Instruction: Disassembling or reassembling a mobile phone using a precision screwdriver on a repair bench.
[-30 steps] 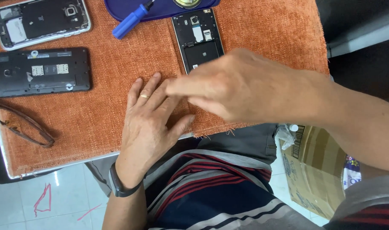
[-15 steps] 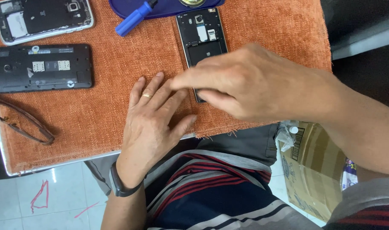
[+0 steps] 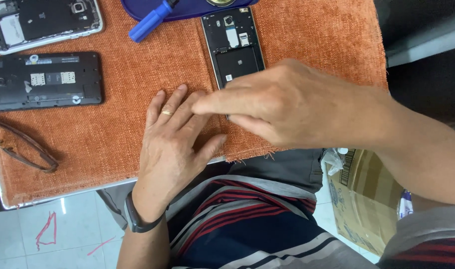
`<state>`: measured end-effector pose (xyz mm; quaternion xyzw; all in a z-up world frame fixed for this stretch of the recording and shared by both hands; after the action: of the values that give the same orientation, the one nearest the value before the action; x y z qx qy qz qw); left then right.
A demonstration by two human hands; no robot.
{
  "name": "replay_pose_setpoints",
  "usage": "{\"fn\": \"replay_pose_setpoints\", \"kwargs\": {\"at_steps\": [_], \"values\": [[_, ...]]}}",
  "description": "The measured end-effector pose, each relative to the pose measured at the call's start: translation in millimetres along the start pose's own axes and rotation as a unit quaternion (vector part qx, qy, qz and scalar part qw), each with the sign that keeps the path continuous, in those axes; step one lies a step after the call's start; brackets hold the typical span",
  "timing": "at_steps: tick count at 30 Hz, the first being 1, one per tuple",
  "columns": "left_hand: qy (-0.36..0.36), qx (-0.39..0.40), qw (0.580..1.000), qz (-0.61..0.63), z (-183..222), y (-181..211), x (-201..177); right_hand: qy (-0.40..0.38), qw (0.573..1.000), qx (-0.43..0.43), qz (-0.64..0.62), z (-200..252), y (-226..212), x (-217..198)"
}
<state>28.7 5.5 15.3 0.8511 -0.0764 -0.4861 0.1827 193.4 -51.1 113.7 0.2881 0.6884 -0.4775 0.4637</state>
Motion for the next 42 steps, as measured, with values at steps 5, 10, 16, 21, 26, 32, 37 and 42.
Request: {"fn": "replay_pose_setpoints", "kwargs": {"at_steps": [5, 10, 16, 21, 26, 32, 37, 42], "values": [[0.001, -0.003, 1.0, -0.008, 0, -1, 2, 0.03, 0.999, 0.015, 0.017, -1, 6, -1], [0.004, 0.0, 1.0, -0.007, 1, 0, 1, -0.025, 0.997, 0.024, -0.071, 2, 4, 2], [0.007, -0.003, 1.0, -0.011, 0, 0, 0, 0.081, 0.997, 0.005, 0.016, 6, 10, 1], [0.017, 0.001, 1.0, -0.014, -1, 0, 1, 0.016, 1.0, -0.002, -0.02, 8, 2, 3], [0.017, -0.001, 1.0, -0.013, -3, 1, 0, 0.07, 0.997, 0.004, 0.029, 8, 5, 8], [0.03, -0.003, 0.999, -0.011, -3, 2, -2, 0.024, 0.999, -0.015, -0.042, 6, -12, 4], [0.015, -0.006, 1.0, -0.013, -1, 0, 1, 0.095, 0.991, 0.0, 0.09, 11, -3, 6], [0.037, 0.001, 0.999, -0.014, -3, 3, -2, 0.036, 0.998, -0.014, -0.039, 11, -13, 1]]}}
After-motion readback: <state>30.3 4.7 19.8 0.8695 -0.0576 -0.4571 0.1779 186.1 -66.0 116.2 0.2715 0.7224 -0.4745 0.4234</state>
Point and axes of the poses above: each hand's wrist, its own z-axis away from the middle knuckle, its own x-axis out of the palm, y = z × x, the point moved 4 cm from there along -z, towards the middle knuckle, and after that the axes turned 11 degrees about x, right-handed, at the moved point
